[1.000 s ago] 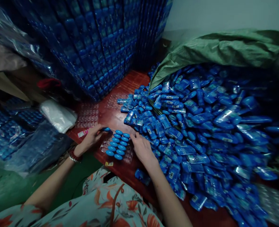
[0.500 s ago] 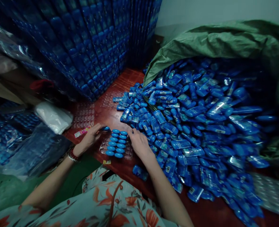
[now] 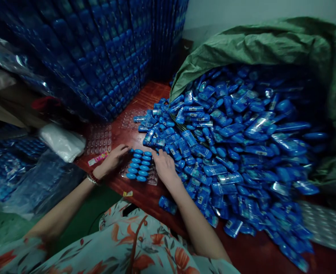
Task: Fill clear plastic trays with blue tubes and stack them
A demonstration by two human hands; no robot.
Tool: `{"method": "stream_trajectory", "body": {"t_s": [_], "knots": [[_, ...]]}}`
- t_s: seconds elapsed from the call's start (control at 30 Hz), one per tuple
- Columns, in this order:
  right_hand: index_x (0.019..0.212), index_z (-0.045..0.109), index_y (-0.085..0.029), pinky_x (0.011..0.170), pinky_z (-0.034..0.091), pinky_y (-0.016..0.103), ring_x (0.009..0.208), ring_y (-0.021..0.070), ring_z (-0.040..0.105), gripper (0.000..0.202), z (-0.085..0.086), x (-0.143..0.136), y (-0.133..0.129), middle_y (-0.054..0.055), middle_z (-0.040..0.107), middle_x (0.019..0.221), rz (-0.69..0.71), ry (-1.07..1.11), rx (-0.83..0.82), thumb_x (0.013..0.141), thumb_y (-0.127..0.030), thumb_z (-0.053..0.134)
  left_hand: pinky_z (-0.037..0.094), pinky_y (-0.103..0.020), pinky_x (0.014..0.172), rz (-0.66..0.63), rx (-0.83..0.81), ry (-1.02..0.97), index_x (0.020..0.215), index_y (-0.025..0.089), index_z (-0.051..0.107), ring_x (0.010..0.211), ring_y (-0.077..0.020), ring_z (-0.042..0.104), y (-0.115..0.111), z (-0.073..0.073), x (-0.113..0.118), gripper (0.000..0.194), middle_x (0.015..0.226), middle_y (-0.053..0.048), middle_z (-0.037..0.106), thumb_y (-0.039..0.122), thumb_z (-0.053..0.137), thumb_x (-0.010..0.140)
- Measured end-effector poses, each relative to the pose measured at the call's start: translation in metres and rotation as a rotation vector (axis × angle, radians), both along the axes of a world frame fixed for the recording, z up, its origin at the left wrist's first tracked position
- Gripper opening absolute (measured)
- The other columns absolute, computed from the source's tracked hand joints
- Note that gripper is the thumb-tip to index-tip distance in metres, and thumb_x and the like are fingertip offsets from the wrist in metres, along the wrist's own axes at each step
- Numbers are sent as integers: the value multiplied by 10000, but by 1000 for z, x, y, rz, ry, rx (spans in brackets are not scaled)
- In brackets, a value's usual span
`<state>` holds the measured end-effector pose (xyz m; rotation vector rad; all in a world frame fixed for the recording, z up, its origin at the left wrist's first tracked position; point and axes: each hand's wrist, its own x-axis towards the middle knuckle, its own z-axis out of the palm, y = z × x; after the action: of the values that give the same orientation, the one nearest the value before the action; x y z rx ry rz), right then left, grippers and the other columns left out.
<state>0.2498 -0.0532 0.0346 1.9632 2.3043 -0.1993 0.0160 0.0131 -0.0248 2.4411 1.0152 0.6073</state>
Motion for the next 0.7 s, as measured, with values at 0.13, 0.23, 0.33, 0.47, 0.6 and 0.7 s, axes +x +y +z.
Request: {"method": "stream_trajectory", "body": {"t_s": [0.13, 0.23, 0.33, 0.47, 0.6, 0.7], "knots": [[1178, 524, -207, 781, 441, 287, 957, 203, 561, 377, -1, 1, 13, 107, 567, 1060, -27, 12, 10, 909, -72, 297, 468, -259, 781, 14, 51, -70, 1166, 162, 546, 873, -155, 559, 15, -11, 7, 327, 988, -74, 580, 140, 369, 892], [1245, 505, -220, 795, 457, 302, 994, 208, 559, 409, -3, 8, 13, 107, 551, 1171, -18, 66, 15, 911, -86, 312, 476, -258, 805, 7, 26, -89, 1206, 169, 525, 912, -155, 569, 20, -11, 9, 329, 1046, -79, 573, 178, 389, 907], [1360, 419, -239, 824, 466, 299, 1073, 202, 541, 440, -1, 23, -8, 103, 458, 1348, -21, 196, 119, 938, -155, 325, 477, -292, 845, 97, 67, -124, 1280, 188, 470, 986, -176, 556, 7, -2, 4, 378, 1184, -104, 520, 219, 439, 905], [1256, 544, -212, 844, 464, 269, 996, 165, 586, 355, 3, 55, -62, 81, 598, 1158, -176, 419, 275, 958, -245, 353, 471, -273, 757, 300, 245, -314, 1224, 196, 496, 822, -154, 553, -51, 12, 3, 324, 993, -68, 578, 180, 469, 901], [997, 674, -211, 817, 472, 308, 877, 182, 617, 274, 2, 83, -103, 49, 684, 913, -337, 438, 249, 933, -280, 417, 443, -256, 693, -231, 232, -166, 1120, 178, 546, 790, -157, 545, -116, 15, 42, 226, 902, -66, 607, 198, 438, 922], [1004, 673, -205, 810, 450, 323, 915, 204, 586, 250, -2, 81, -108, 61, 682, 943, -314, 288, 162, 922, -264, 445, 436, -312, 746, -457, 139, 127, 1193, 176, 516, 875, -202, 539, -139, 7, 87, 357, 1056, -114, 594, 371, 511, 894]]}}
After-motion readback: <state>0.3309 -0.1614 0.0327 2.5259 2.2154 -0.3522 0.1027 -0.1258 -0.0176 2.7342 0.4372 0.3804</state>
